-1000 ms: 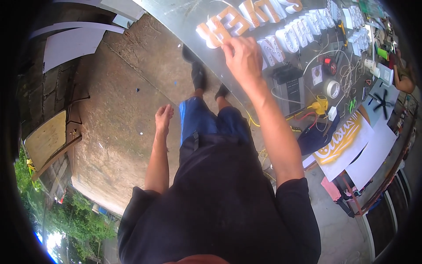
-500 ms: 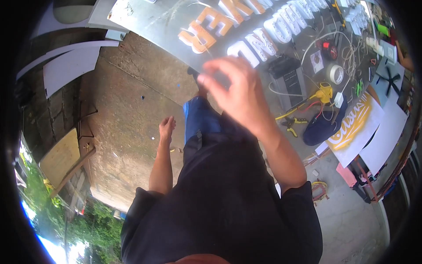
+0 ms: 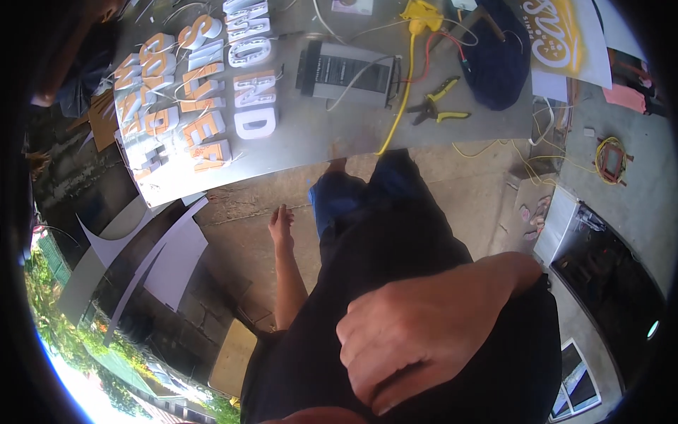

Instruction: Wiring and preparing illuminated acrylic sign letters on a work table.

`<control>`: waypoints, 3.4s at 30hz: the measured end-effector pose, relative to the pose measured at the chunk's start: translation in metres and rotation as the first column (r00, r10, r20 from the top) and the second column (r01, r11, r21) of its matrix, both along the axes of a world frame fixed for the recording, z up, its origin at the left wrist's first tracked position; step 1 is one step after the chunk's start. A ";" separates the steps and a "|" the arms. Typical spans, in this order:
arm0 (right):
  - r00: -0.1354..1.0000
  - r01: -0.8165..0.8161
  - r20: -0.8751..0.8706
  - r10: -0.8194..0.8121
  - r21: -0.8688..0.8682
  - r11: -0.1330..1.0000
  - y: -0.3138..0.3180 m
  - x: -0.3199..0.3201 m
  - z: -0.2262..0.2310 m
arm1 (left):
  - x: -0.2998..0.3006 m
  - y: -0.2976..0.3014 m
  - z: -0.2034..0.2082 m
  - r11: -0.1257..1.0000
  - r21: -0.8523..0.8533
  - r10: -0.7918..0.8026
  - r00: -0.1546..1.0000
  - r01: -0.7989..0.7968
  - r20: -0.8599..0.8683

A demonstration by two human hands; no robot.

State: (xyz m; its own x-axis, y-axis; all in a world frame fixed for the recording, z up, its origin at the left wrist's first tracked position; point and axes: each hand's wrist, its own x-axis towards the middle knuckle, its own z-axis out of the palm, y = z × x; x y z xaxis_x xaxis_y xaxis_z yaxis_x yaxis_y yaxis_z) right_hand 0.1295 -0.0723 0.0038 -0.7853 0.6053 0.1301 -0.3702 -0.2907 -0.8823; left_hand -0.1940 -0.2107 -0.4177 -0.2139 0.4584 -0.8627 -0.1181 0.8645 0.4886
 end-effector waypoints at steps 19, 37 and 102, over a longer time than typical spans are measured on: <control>-0.478 0.386 0.465 -0.745 0.873 0.297 -0.057 0.332 -0.183 | 0.083 0.030 0.110 0.851 -0.044 -0.505 0.795 0.522 -0.334; -0.391 0.094 0.146 -0.909 0.988 0.119 0.047 0.467 -0.260 | 0.163 -0.024 0.132 0.805 -0.055 -0.570 0.744 0.591 -0.350; 0.052 0.378 0.223 -0.973 0.898 0.226 -0.020 0.159 0.019 | 0.296 0.177 0.336 0.249 0.922 -0.619 0.781 0.297 -0.084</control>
State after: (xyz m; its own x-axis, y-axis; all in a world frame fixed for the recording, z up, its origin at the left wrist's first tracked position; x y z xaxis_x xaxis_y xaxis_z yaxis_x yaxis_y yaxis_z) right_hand 0.2885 -0.0919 0.0232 0.0674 0.9059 0.4180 0.6864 0.2620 -0.6784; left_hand 0.1017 -0.0337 -0.0814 0.4432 0.8891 0.1147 -0.1045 -0.0758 0.9916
